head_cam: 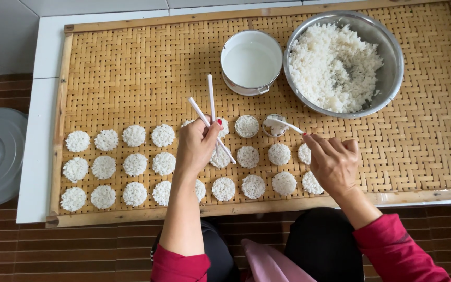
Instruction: Making small circular rice cakes by scooping rice into a mold and pressing it down on a bamboo mat.
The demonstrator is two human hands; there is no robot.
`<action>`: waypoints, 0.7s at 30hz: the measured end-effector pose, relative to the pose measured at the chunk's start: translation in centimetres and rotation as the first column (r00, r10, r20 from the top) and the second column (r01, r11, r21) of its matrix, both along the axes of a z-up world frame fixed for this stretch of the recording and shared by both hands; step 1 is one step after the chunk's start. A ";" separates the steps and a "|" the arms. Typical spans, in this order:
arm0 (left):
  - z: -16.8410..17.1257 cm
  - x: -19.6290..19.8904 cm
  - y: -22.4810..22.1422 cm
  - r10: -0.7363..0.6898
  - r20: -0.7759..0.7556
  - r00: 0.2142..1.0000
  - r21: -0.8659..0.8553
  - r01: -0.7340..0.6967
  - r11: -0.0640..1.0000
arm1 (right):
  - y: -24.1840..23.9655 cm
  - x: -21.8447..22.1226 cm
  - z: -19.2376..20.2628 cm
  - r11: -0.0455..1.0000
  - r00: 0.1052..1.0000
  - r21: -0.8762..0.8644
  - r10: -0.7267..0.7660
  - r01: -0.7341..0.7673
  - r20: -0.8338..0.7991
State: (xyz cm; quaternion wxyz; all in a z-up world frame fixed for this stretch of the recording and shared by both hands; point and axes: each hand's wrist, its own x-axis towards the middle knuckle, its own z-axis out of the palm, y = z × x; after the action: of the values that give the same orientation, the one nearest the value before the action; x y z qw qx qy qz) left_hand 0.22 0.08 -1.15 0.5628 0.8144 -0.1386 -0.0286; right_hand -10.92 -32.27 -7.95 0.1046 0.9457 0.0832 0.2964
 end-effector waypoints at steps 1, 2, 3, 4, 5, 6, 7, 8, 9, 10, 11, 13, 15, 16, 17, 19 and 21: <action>0.0 0.0 0.0 0.001 -0.016 1.000 -0.013 -0.001 1.000 | -0.2 0.2 -0.4 1.000 1.000 0.031 0.003 -0.003 -0.008; -0.6 0.2 -0.2 0.002 -0.010 1.000 -0.015 -0.002 1.000 | -0.7 0.1 -0.7 1.000 1.000 0.029 0.004 -0.004 -0.002; -1.2 0.3 -0.3 -0.006 -0.026 1.000 -0.025 0.006 1.000 | -1.3 0.0 -0.9 0.987 0.999 0.161 -0.016 0.021 -0.031; -1.9 0.2 -0.3 -0.014 -0.045 0.999 -0.033 0.013 0.999 | -1.8 -0.3 -1.2 0.955 0.997 0.291 -0.031 0.049 -0.066; -2.0 0.3 -0.4 -0.013 -0.042 0.999 -0.034 0.011 0.999 | -2.0 -0.1 -0.1 0.956 0.998 0.290 -0.030 0.047 -0.063; -2.2 0.3 -0.6 -0.034 -0.046 0.998 -0.029 0.033 0.999 | -2.3 0.1 1.1 0.890 0.995 0.451 -0.025 0.064 -0.092; -2.3 0.4 -0.7 -0.055 -0.051 0.997 -0.024 0.054 0.998 | -2.6 0.3 2.3 0.798 0.993 0.597 -0.014 0.084 -0.120; -2.7 0.5 -1.1 -0.056 -0.047 0.997 -0.027 0.055 0.998 | -2.9 0.6 3.5 0.800 0.993 0.595 -0.015 0.082 -0.117; -3.1 0.6 -1.5 -0.050 -0.098 0.994 0.028 0.053 0.998 | -3.2 0.9 4.7 0.739 0.996 0.668 -0.034 0.083 -0.087; -3.5 0.7 -1.8 -0.040 -0.150 0.988 0.083 0.053 0.995 | -3.4 1.2 5.9 0.673 0.997 0.735 -0.053 0.079 -0.059; -3.7 0.7 -2.1 -0.039 -0.147 0.988 0.080 0.052 0.995 | -5.0 2.0 5.6 0.676 0.997 0.733 -0.053 0.077 -0.056; -4.1 0.6 -2.7 -0.105 -0.098 0.990 0.016 0.107 0.994 | -8.1 3.3 5.0 0.831 0.974 0.513 -0.223 0.216 -0.048; -4.5 0.4 -3.4 -0.137 -0.124 0.983 -0.026 0.135 0.991 | -8.8 4.7 4.9 0.788 0.933 0.499 -0.301 0.361 -0.198; -4.7 0.5 -3.7 -0.168 -0.146 0.975 -0.068 0.160 0.985 | -9.2 5.6 5.0 0.735 0.866 0.465 -0.368 0.495 -0.340; -5.2 0.5 -4.0 -0.169 -0.141 0.975 -0.070 0.160 0.985 | -9.7 6.1 4.3 0.736 0.867 0.465 -0.368 0.492 -0.335; -6.2 0.4 -4.6 -0.236 -0.163 0.958 -0.141 0.214 0.967 | -10.8 7.1 3.1 0.875 0.903 0.275 -0.324 0.399 -0.280; -6.3 0.2 -5.1 -0.265 -0.181 0.947 -0.139 0.242 0.960 | -9.4 7.4 3.9 0.894 0.897 0.160 -0.381 0.419 -0.225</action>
State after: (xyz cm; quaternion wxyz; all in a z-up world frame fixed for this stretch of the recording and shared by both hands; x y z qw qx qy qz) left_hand 0.44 -5.04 -7.42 0.6114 0.7490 -0.1871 -0.1739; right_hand -3.54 -41.65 -4.10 0.0575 0.9717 -0.1354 0.1849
